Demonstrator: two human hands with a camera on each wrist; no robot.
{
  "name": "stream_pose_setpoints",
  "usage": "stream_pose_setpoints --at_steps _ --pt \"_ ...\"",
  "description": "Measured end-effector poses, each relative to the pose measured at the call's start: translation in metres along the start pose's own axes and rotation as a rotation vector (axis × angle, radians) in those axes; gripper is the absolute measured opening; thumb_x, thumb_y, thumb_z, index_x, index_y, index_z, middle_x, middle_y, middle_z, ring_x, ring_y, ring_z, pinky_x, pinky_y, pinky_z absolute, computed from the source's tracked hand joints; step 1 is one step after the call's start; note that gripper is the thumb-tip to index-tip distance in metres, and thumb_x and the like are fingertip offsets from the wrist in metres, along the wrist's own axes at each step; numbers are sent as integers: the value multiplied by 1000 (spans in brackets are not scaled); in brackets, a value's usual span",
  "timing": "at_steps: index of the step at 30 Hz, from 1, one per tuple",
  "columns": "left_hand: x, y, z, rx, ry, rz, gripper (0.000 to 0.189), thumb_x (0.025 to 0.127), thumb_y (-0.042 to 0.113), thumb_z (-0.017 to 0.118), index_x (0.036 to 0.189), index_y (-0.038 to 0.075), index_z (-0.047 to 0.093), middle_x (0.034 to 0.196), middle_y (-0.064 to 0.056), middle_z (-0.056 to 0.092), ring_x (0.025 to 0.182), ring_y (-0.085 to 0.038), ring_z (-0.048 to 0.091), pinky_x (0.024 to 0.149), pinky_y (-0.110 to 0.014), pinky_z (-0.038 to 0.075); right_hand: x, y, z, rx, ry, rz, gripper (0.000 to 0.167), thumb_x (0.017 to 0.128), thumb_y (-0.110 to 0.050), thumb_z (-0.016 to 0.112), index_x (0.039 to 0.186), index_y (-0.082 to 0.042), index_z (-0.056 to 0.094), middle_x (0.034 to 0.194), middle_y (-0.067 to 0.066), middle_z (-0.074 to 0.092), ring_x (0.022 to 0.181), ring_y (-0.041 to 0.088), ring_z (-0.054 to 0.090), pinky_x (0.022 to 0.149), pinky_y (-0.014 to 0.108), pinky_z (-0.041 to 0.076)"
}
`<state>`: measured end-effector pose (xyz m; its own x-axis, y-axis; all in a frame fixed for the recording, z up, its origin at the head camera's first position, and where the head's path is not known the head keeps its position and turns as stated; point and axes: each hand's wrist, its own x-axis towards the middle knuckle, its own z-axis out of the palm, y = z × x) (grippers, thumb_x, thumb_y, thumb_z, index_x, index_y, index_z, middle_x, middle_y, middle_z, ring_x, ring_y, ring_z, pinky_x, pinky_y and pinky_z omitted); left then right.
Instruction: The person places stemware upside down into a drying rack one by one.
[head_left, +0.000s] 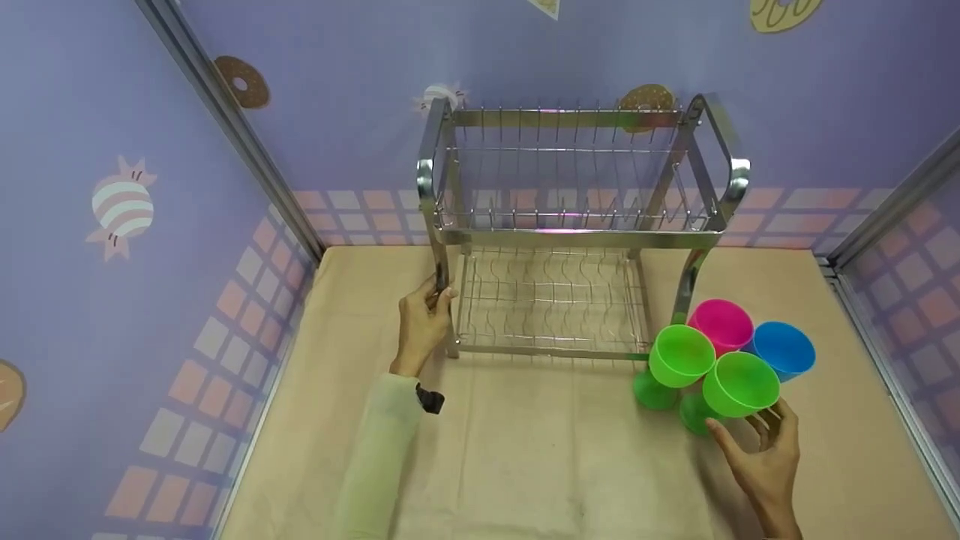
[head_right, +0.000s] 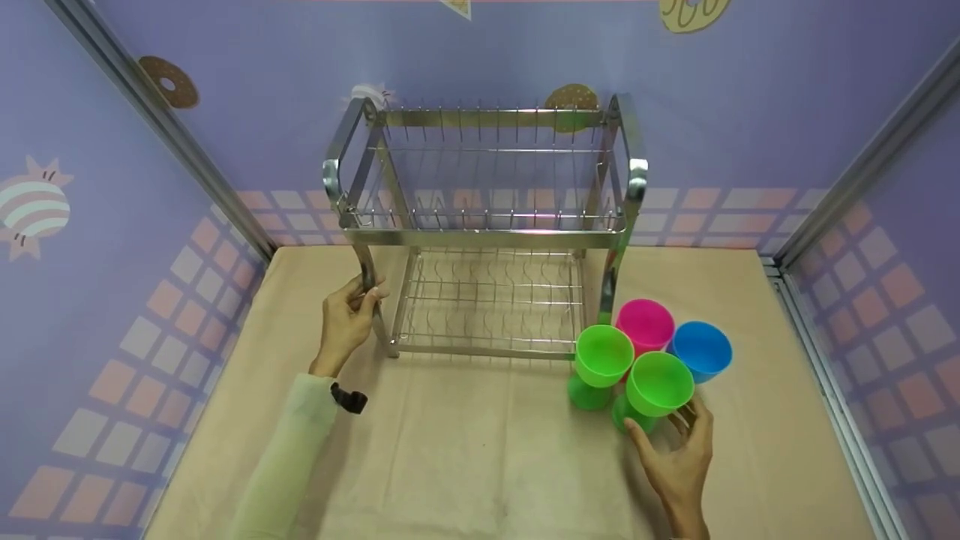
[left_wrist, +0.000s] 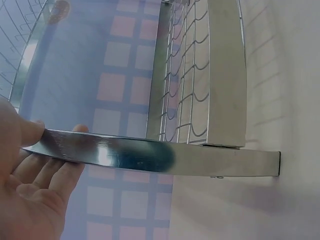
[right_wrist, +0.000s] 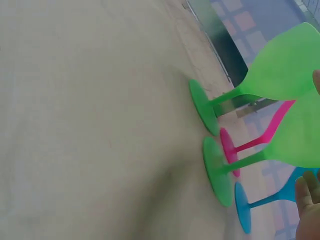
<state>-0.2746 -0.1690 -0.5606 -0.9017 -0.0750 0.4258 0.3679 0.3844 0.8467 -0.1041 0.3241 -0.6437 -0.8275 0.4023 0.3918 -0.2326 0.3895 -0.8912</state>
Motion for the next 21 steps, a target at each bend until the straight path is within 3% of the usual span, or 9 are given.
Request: stream_pose_setpoints --at_steps 9,21 --pt "1 1 0 0 7 6 26 103 4 69 127 -7 72 121 -31 74 109 -42 77 94 -47 65 6 16 10 -66 -12 60 99 75 10 92 158 -6 41 137 -21 50 126 -3 55 105 6 46" --pt "-1 -1 1 -4 20 7 24 102 1 70 124 -7 73 116 -30 76 109 -42 77 94 -46 65 5 22 18 36 45 77 82 81 23 79 151 10 40 132 -10 57 119 -2 61 100 7 50"
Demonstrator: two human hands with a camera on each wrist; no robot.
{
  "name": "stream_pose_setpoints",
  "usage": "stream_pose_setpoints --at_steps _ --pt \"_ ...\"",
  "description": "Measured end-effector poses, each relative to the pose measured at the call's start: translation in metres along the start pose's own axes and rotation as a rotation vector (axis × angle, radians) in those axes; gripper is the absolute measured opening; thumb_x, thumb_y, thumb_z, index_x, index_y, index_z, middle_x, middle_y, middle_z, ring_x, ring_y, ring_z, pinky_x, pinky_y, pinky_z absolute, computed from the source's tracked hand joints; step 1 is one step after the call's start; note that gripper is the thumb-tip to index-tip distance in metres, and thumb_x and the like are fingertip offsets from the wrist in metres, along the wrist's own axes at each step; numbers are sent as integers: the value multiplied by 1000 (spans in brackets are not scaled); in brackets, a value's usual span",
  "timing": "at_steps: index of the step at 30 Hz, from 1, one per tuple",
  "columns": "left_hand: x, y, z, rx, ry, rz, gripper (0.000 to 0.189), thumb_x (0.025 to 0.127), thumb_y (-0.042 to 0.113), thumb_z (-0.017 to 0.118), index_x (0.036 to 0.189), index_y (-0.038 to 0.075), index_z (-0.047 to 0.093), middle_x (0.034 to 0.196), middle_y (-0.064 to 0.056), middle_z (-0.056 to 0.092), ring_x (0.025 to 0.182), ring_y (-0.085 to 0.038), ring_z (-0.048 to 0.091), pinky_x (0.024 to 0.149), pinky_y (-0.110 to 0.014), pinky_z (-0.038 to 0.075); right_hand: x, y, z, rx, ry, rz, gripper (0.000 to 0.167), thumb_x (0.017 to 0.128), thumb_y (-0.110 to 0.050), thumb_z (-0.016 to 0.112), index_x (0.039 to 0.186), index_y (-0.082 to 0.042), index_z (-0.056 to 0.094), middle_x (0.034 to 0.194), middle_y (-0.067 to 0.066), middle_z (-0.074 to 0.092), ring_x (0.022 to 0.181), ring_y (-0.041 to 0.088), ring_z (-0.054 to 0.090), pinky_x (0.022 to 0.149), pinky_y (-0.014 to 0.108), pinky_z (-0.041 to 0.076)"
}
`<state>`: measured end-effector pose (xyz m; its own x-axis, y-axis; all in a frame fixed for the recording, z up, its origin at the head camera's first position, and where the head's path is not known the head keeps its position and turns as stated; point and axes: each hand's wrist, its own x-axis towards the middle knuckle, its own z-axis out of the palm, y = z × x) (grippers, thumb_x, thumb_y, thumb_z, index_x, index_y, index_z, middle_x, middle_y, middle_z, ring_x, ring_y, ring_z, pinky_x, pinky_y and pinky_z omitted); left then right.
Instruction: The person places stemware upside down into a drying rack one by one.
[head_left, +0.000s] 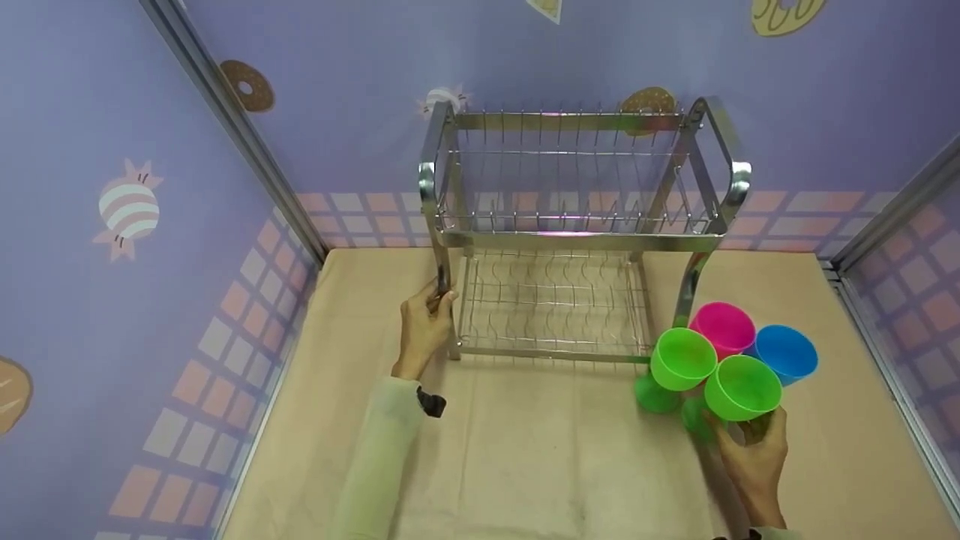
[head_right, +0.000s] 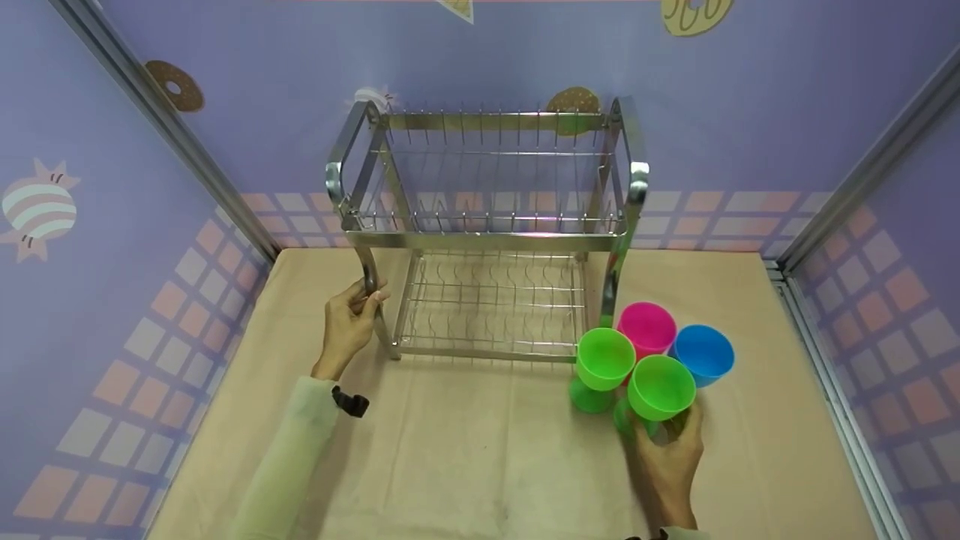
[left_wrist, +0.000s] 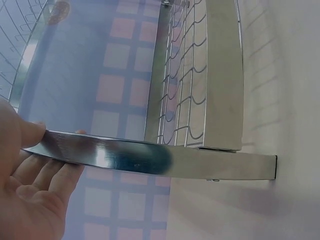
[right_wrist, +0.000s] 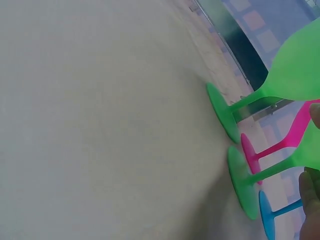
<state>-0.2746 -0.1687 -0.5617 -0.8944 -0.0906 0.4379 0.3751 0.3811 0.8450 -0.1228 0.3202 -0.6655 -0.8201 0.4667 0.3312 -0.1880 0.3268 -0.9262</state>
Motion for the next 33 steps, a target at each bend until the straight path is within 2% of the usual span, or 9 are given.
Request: stream_pose_setpoints --at_steps 4,9,12,17,26,28,33 --pt "-2 1 1 5 -3 -24 26 103 0 68 127 -9 71 120 -32 74 111 -44 76 94 -46 65 -4 0 -3 20 -1 -16 82 80 25 77 152 11 40 133 -1 57 122 1 61 102 8 50" --pt "-4 1 4 -6 0 -57 28 103 -1 67 130 -10 69 125 -33 72 114 -43 75 95 -44 64 -8 -7 -8 59 8 -13 85 79 25 78 153 8 41 135 0 58 123 6 61 103 9 50" --pt "-5 1 5 -16 21 -55 32 102 -3 68 133 -10 67 127 -32 71 115 -43 74 95 -43 64 -7 -14 -11 78 1 -20 86 80 25 78 154 5 40 136 1 59 124 7 63 105 11 51" --pt "-6 2 3 -29 45 -71 38 100 -6 69 137 -9 66 130 -31 70 116 -44 73 96 -42 63 -8 -27 -15 79 -6 -36 90 78 26 79 156 2 41 139 1 59 124 6 64 105 11 51" --pt "-9 10 -7 5 11 -117 46 97 -9 71 142 -7 63 134 -30 69 116 -43 74 95 -41 64 -7 -63 -24 108 -28 -70 96 73 31 78 157 2 41 142 6 56 124 11 65 105 13 53" --pt "-10 11 -10 8 -15 -122 49 96 -9 71 144 -6 62 137 -30 67 117 -44 73 96 -41 64 -5 -71 -26 155 -36 -95 95 71 34 76 155 4 42 142 8 57 125 12 65 106 14 53" --pt "-12 19 -22 -9 -77 -124 53 98 -5 71 149 -4 57 145 -29 62 122 -45 71 101 -43 62 4 -89 -30 436 -104 -199 94 66 43 68 151 15 40 139 18 56 124 20 67 109 21 54"
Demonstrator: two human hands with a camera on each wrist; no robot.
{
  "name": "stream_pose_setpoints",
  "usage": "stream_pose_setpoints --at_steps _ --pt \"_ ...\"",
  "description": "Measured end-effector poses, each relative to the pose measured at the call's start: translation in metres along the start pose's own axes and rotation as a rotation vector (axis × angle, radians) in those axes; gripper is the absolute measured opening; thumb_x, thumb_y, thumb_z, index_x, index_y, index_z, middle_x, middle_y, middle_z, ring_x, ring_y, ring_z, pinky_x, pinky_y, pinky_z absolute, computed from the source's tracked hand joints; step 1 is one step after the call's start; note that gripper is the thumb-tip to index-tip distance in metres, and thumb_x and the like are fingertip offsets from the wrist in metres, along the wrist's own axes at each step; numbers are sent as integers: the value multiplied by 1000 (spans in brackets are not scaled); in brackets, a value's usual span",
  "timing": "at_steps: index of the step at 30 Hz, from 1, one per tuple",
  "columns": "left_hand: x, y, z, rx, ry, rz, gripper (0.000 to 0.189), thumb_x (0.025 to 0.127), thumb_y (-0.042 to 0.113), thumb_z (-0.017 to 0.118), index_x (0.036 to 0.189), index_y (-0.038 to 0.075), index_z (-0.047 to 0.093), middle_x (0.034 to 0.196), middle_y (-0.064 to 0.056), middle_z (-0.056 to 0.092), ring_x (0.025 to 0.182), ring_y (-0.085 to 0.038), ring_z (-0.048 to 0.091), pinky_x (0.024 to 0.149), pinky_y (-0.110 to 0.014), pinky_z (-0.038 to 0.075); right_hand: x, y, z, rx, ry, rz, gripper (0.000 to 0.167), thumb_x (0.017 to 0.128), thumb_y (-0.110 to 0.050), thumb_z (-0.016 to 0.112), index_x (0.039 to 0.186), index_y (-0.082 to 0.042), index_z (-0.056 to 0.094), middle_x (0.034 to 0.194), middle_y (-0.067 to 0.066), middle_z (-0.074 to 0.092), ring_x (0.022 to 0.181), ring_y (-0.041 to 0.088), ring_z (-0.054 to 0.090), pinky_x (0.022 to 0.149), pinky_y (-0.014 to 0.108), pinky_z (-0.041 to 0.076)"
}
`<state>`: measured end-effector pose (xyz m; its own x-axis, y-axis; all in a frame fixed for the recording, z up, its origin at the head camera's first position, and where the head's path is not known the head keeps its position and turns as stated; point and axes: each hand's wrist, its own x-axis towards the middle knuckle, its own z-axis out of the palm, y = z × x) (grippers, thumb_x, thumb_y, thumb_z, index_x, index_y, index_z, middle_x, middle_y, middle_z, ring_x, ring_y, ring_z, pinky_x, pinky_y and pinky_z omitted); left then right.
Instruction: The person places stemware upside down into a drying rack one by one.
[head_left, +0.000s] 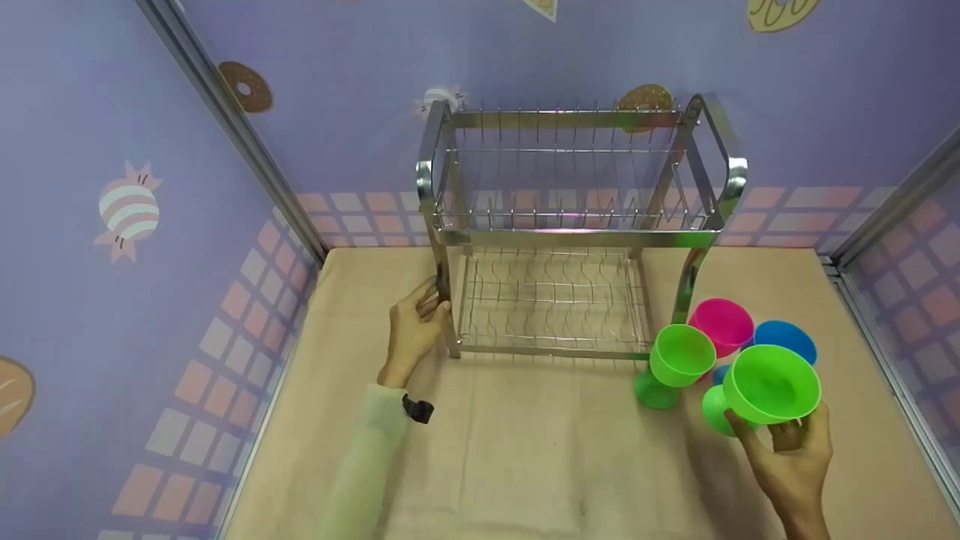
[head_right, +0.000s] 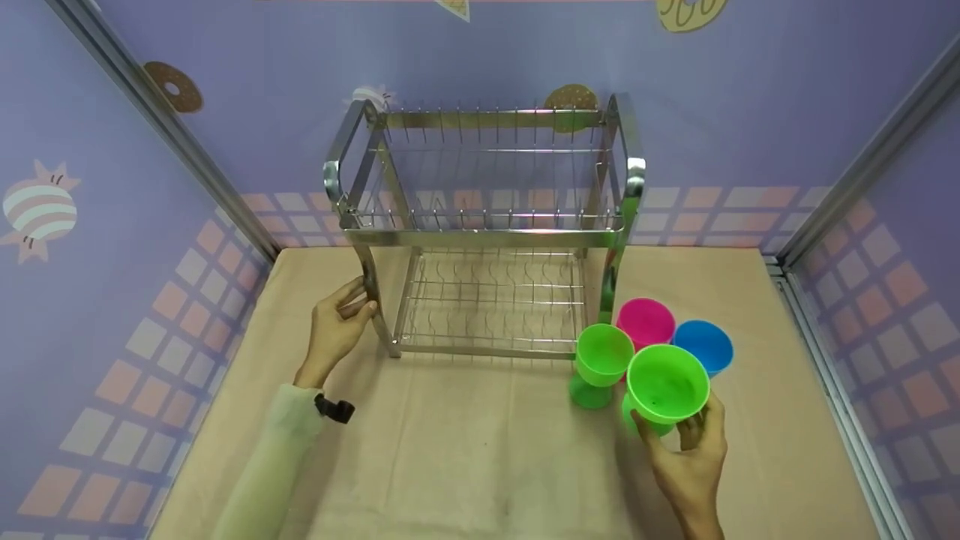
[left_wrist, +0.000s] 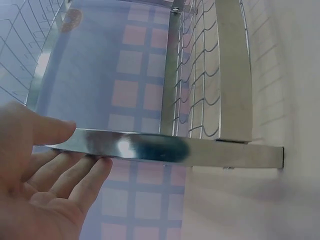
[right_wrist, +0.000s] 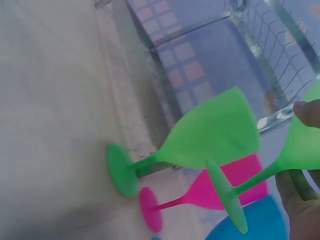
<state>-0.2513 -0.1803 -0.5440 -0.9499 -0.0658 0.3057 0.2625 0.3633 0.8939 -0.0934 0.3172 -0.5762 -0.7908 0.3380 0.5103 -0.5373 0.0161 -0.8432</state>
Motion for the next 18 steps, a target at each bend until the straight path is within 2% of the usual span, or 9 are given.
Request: stream_pose_setpoints --at_steps 2,4,8,12,14,15,18 --pt "-1 5 -6 -5 -13 17 52 99 -2 71 149 -4 57 148 -28 61 126 -45 69 104 -45 60 6 -7 1 76 -43 -34 95 64 45 65 151 17 38 139 20 56 123 22 67 108 23 55" --pt "-3 10 -12 1 -22 41 51 100 0 72 149 -4 57 150 -26 60 129 -46 67 106 -48 59 13 -15 3 76 -83 -58 97 62 47 65 151 19 38 140 21 56 123 23 67 109 23 55" --pt "-8 20 -22 32 -23 87 51 100 6 73 148 -3 59 153 -22 60 133 -47 63 109 -53 58 27 -31 7 -66 -165 -120 100 56 47 67 149 21 40 143 18 58 124 21 66 108 21 55" --pt "-15 34 -25 52 -40 132 54 99 9 76 148 -3 58 153 -22 60 135 -47 62 110 -53 56 44 -51 18 -234 -252 -241 96 53 41 75 143 24 45 142 23 61 127 19 68 107 21 55" --pt "-19 42 -23 52 -67 151 56 99 11 77 149 -3 58 153 -21 59 136 -45 61 111 -53 56 52 -60 25 -289 -287 -304 88 59 32 82 141 23 50 135 29 64 125 16 69 104 19 56" --pt "-21 46 -22 52 -82 160 56 99 11 78 150 -2 57 153 -21 59 137 -45 61 111 -53 56 56 -63 28 -323 -301 -335 82 65 23 87 140 22 52 131 32 65 124 14 69 103 18 55" --pt "-27 57 -18 42 -126 191 58 98 14 79 151 0 57 154 -18 60 137 -43 61 112 -53 56 65 -67 37 -430 -327 -414 70 85 -17 91 137 17 58 122 35 67 121 5 67 101 14 53"
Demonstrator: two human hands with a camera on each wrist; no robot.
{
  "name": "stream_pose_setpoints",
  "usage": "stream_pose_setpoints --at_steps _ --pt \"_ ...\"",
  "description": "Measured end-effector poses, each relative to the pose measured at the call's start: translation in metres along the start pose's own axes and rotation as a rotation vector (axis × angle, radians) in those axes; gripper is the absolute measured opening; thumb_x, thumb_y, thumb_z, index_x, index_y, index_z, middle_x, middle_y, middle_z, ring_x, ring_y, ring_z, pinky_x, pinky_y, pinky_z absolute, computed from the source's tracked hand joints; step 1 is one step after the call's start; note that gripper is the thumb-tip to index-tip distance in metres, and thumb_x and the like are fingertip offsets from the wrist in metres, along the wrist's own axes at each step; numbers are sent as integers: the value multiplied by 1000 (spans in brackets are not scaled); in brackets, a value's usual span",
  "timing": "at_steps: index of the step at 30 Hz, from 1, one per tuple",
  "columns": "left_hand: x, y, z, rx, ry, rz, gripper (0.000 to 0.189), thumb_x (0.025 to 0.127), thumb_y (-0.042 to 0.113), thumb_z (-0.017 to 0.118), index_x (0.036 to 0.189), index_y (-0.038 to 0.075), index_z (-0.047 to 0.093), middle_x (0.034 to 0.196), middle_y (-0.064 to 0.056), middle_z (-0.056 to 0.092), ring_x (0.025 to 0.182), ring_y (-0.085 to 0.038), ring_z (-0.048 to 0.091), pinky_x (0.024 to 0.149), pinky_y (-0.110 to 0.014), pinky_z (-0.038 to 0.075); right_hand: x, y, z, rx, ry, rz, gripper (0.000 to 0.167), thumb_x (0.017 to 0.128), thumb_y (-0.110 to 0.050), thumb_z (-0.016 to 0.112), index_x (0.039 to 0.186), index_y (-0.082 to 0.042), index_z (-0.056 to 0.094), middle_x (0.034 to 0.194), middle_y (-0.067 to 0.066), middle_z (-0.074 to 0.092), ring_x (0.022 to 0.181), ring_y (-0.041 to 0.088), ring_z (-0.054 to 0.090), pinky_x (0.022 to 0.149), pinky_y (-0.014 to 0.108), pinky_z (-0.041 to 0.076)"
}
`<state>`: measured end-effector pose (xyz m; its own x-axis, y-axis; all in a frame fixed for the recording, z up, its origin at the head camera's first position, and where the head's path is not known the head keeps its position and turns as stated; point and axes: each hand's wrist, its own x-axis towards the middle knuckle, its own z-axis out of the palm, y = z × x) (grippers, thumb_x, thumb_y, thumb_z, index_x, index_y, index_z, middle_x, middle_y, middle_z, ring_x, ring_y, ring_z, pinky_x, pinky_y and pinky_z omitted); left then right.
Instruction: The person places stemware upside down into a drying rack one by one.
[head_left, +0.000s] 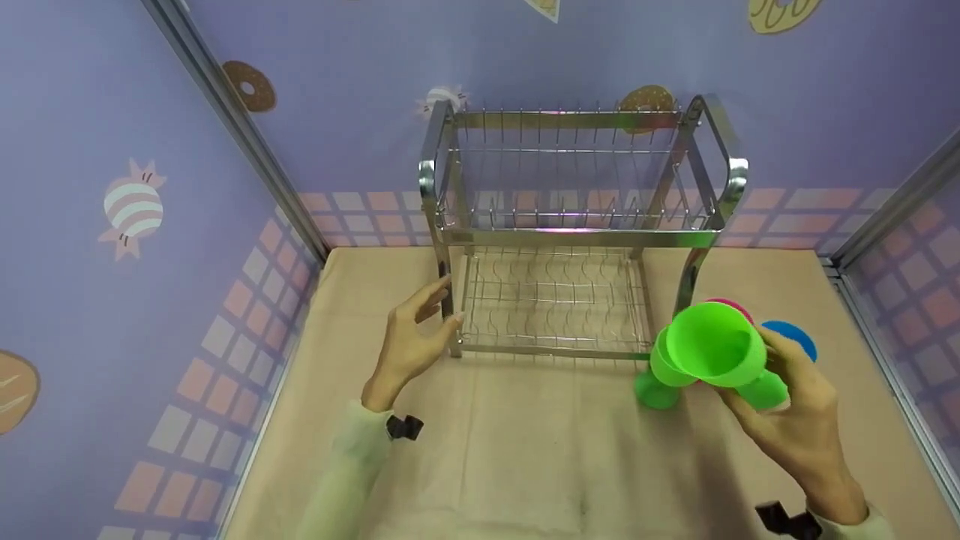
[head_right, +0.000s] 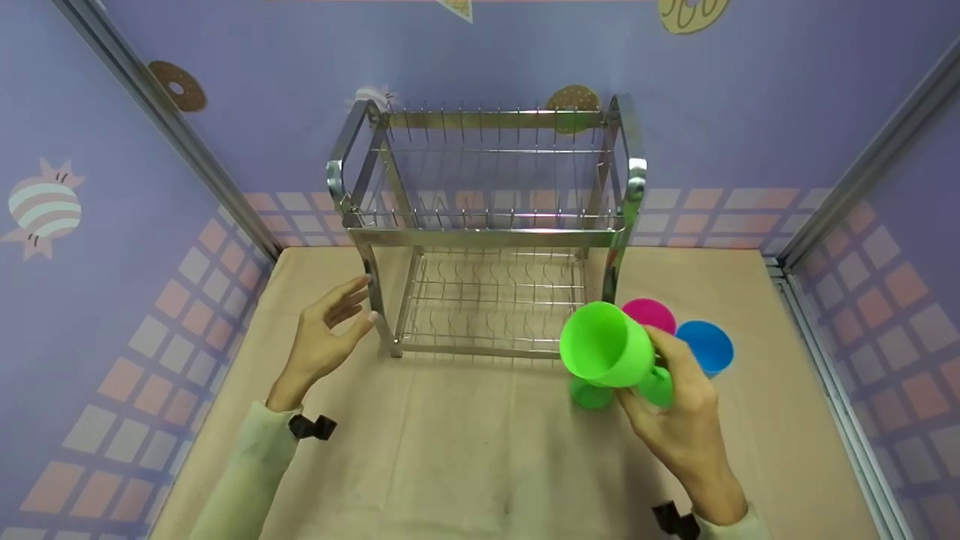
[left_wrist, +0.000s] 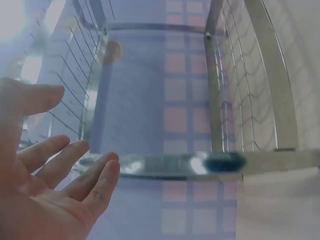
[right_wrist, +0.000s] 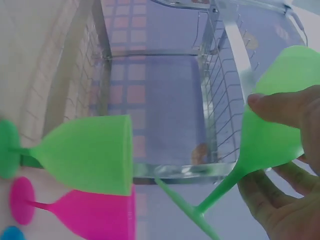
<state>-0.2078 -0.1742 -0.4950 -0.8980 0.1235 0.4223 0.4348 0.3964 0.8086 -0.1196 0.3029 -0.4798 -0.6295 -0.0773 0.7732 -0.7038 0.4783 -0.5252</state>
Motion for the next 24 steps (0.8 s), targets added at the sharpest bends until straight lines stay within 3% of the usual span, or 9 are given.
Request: stream_pose_setpoints --at_steps 2,4,7,10,11,12,15,19,24 --pt "-2 8 5 -11 -19 23 60 97 15 80 151 3 57 152 -18 61 136 -42 62 111 -54 56 7 1 3 -74 -26 -25 72 93 -39 84 137 14 61 121 33 67 122 0 62 103 12 50" --pt "-3 16 9 -18 -37 51 61 97 17 81 152 4 57 151 -17 62 136 -41 63 111 -55 56 12 1 7 -152 -57 -44 74 97 -50 75 138 10 62 125 31 67 125 -1 59 108 10 46" --pt "-4 27 17 -27 -60 91 63 96 18 82 152 7 58 150 -17 64 135 -40 64 111 -55 55 20 -1 13 -234 -107 -76 63 91 -22 86 141 6 62 131 28 66 125 16 63 114 9 41" --pt "-4 37 24 -27 -81 126 63 95 18 83 152 7 58 150 -15 64 135 -36 65 111 -51 56 27 -5 22 -321 -135 -115 82 67 12 94 142 5 61 132 27 66 119 37 66 119 9 35" --pt "-4 39 26 -29 -88 137 64 95 18 83 152 6 58 149 -15 64 135 -35 65 112 -50 56 29 -6 25 -346 -135 -128 92 56 20 94 141 5 61 132 27 67 115 41 66 119 8 34" --pt "-3 42 29 -29 -93 148 64 94 18 84 152 5 58 149 -15 64 134 -35 65 111 -49 57 31 -7 28 -373 -132 -141 96 53 22 95 141 5 62 132 26 67 113 43 67 120 9 34" --pt "-1 47 36 -39 -115 172 65 94 18 84 152 4 57 151 -15 63 135 -34 65 110 -50 57 34 -10 37 -444 -123 -162 94 54 21 96 140 4 63 131 25 68 111 44 68 116 29 50" --pt "1 51 45 -40 -141 195 68 93 20 85 153 5 57 153 -13 62 134 -33 65 108 -52 58 39 -13 47 -481 -134 -177 83 63 18 93 140 3 64 132 25 69 110 46 68 93 61 61" --pt "6 56 59 -17 -149 211 72 91 27 87 153 6 57 151 -13 64 132 -32 67 107 -45 60 44 -15 58 -511 -194 -194 72 72 14 88 139 2 65 131 26 69 108 47 68 92 64 61"
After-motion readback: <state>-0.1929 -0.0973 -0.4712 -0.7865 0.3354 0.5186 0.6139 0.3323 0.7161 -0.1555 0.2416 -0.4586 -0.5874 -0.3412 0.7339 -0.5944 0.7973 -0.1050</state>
